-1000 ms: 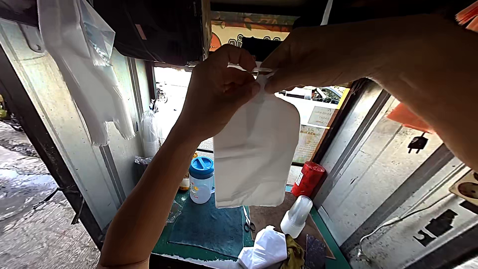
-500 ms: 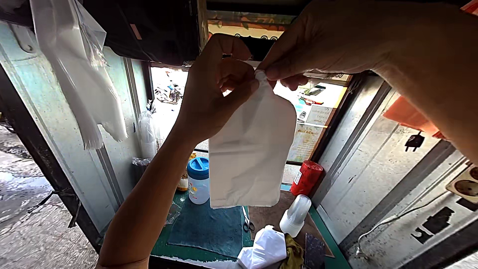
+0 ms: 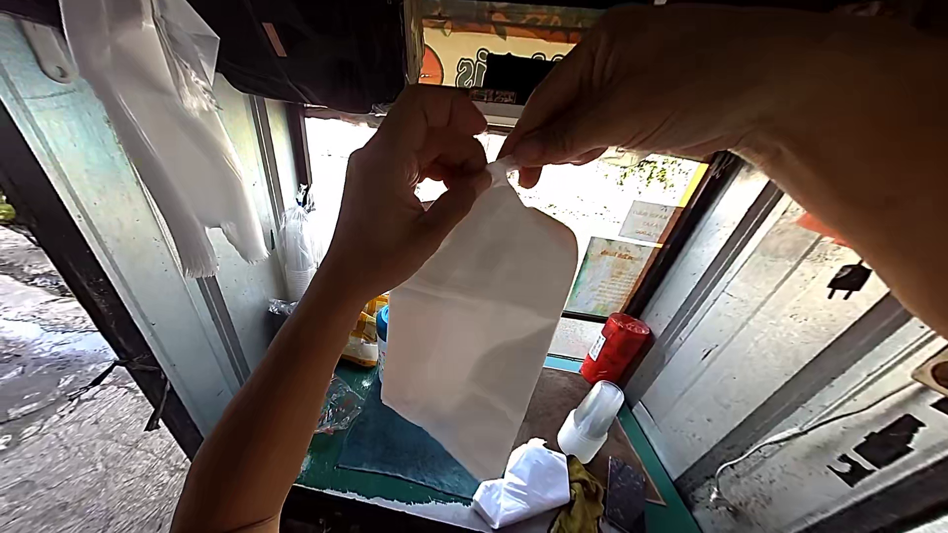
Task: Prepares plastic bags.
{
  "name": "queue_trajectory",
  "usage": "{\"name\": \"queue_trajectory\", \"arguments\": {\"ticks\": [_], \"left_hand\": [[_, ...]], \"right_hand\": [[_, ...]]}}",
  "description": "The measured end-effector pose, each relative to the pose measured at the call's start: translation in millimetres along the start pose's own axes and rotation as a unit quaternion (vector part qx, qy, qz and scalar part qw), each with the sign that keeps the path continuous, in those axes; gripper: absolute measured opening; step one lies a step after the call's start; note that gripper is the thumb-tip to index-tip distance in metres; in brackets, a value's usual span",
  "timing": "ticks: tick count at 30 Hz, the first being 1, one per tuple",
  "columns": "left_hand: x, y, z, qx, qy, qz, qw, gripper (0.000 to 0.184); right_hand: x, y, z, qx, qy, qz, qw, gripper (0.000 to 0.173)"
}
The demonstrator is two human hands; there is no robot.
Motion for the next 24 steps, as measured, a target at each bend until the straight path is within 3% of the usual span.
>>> {"name": "queue_trajectory", "arguments": {"ticks": [9, 16, 20, 24], "left_hand": [[14.7, -0.4, -14.1, -0.041, -0.010, 0.092, 0.995, 0.040], [17.7, -3.9, -19.2, -0.030, -0.020, 0.165, 0.986, 0.022], [19.0, -10.8, -18.5, 0.051, -0.029, 0.156, 0.986, 0.017], [18.8, -12.8, -10.4, 0.160, -0.032, 0.120, 0.979, 0.012]], "right_hand": [[-15.9, -13.4, 6.9, -0.015, 0.019, 0.062, 0.998, 0.011], [-19.9, -19.1, 8.2, -0.011, 0.029, 0.036, 0.999, 0.008], [-9.4, 16.7, 43.9, 0.127, -0.042, 0.046, 0.990, 0.005], [-11.6, 23.9, 42.3, 0.205, -0.024, -0.010, 0.979, 0.007]]}}
Point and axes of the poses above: each hand's wrist, its own z-axis towards the middle knuckle, its own x-axis out of the back of the hand, y = z × x, the point moved 3 cm from there along z, towards the middle knuckle
